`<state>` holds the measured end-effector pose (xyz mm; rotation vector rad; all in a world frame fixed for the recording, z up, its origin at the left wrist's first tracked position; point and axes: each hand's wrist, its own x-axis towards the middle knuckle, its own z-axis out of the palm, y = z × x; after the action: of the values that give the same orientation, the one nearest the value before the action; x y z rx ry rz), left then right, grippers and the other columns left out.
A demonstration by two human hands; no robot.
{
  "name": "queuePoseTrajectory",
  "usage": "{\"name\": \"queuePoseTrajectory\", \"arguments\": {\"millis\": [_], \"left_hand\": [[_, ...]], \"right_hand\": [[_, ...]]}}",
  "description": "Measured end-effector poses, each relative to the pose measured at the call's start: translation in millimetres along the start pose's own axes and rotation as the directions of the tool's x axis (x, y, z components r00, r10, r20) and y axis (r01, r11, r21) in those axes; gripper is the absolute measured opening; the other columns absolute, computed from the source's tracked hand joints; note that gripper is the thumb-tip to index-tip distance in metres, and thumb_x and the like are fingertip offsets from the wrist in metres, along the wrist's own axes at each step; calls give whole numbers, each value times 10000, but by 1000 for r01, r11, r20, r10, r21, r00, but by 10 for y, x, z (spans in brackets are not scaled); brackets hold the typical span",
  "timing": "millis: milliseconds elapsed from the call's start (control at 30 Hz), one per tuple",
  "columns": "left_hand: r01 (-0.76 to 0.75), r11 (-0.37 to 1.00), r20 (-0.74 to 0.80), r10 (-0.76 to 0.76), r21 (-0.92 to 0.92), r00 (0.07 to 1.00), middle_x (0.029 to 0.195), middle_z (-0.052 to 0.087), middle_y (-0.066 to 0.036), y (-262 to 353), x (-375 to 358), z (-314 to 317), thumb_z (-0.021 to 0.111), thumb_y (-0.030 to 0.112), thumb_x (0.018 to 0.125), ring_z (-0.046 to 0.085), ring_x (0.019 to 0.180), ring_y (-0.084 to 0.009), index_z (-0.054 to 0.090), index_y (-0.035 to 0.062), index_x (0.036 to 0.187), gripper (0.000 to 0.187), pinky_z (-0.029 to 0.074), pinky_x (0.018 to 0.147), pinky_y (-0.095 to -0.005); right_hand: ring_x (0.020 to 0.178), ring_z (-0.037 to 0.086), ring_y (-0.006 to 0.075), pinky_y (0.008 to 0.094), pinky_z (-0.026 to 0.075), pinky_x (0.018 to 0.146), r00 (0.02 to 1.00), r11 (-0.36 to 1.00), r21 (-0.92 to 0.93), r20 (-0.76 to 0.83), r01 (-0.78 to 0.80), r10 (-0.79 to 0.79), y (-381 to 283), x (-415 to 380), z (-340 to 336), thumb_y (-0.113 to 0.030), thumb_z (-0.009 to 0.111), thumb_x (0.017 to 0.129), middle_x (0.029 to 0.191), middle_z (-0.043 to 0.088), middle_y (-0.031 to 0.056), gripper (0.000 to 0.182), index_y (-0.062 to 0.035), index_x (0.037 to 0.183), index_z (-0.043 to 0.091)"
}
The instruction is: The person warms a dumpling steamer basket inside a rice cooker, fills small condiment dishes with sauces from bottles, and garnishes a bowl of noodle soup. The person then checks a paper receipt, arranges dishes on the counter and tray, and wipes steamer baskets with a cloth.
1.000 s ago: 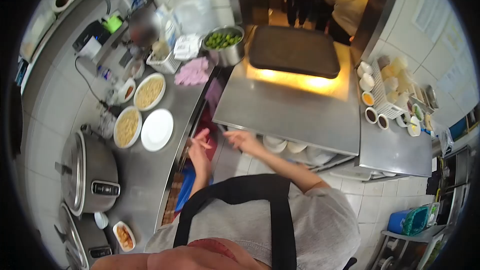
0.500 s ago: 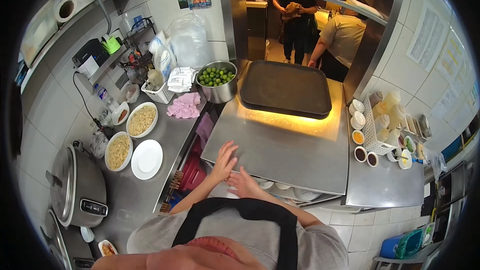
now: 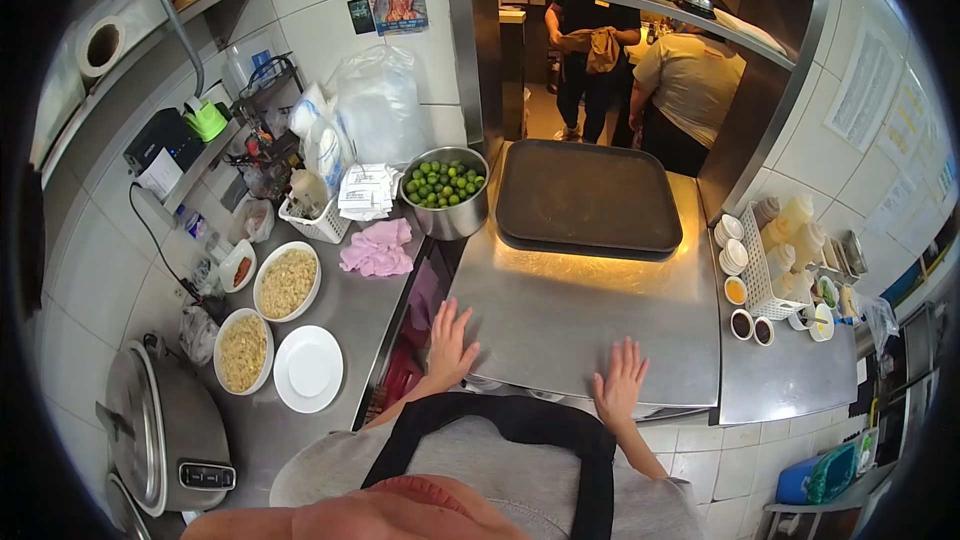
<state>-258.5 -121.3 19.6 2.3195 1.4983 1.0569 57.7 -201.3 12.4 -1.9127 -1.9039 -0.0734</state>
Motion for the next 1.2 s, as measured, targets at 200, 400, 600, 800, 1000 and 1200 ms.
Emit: {"name": "queuePoseTrajectory", "arguments": {"millis": [200, 400, 600, 800, 1000, 1200], "left_hand": [[-41, 998, 111, 45, -42, 993, 1383, 239, -210, -10, 20, -31, 532, 357, 793, 191, 1281, -398, 364, 38, 1285, 610, 166, 1030, -490], [-81, 997, 168, 83, -19, 982, 1387, 239, -198, -33, 23, 6, 517, 411, 790, 180, 1293, -378, 361, 54, 1293, 636, 158, 1028, -504], [-71, 996, 276, 55, 46, 960, 1405, 209, -185, -25, 3, 24, 493, 457, 800, 144, 1312, -362, 330, 66, 1312, 665, 121, 1035, -521], [-79, 996, 299, 67, 29, 952, 1410, 201, -184, -18, 33, 42, 473, 452, 812, 134, 1316, -359, 313, 66, 1320, 658, 95, 1037, -529], [-72, 997, 299, 64, 19, 952, 1411, 202, -179, -35, 37, 49, 434, 413, 843, 134, 1318, -354, 317, 64, 1317, 601, 75, 1032, -546], [-30, 997, 253, 10, 76, 967, 1405, 241, -158, -41, 16, 125, 364, 454, 869, 160, 1317, -341, 332, 81, 1321, 586, 63, 1026, -564]], "right_hand": [[1301, 181, 370, 536, 101, 1043, 998, 1000, -12, 61, -20, 21, -83, 33, 11, -337, 499, 806, 1395, 237, 189, 605, -22, 1297, 339], [1290, 197, 372, 540, 122, 1036, 994, 1000, -14, 110, -27, 28, -109, 52, -31, -334, 513, 804, 1391, 239, 184, 598, -32, 1293, 348], [1286, 206, 367, 536, 141, 1034, 993, 998, -9, 101, -57, 58, -113, 20, -41, -316, 540, 794, 1396, 228, 176, 597, -48, 1293, 352], [1287, 212, 355, 529, 152, 1036, 988, 988, -31, -2, -153, 153, -123, 18, -52, -304, 553, 783, 1395, 232, 173, 594, -48, 1284, 360], [1291, 217, 340, 522, 154, 1037, 992, 992, -10, -38, -124, 123, -77, 8, -48, -304, 567, 771, 1389, 246, 169, 593, -44, 1271, 381], [1286, 236, 329, 516, 161, 1037, 986, 988, 29, -64, -154, 155, -44, 5, -55, -297, 556, 782, 1382, 257, 171, 570, -43, 1263, 384]]}}
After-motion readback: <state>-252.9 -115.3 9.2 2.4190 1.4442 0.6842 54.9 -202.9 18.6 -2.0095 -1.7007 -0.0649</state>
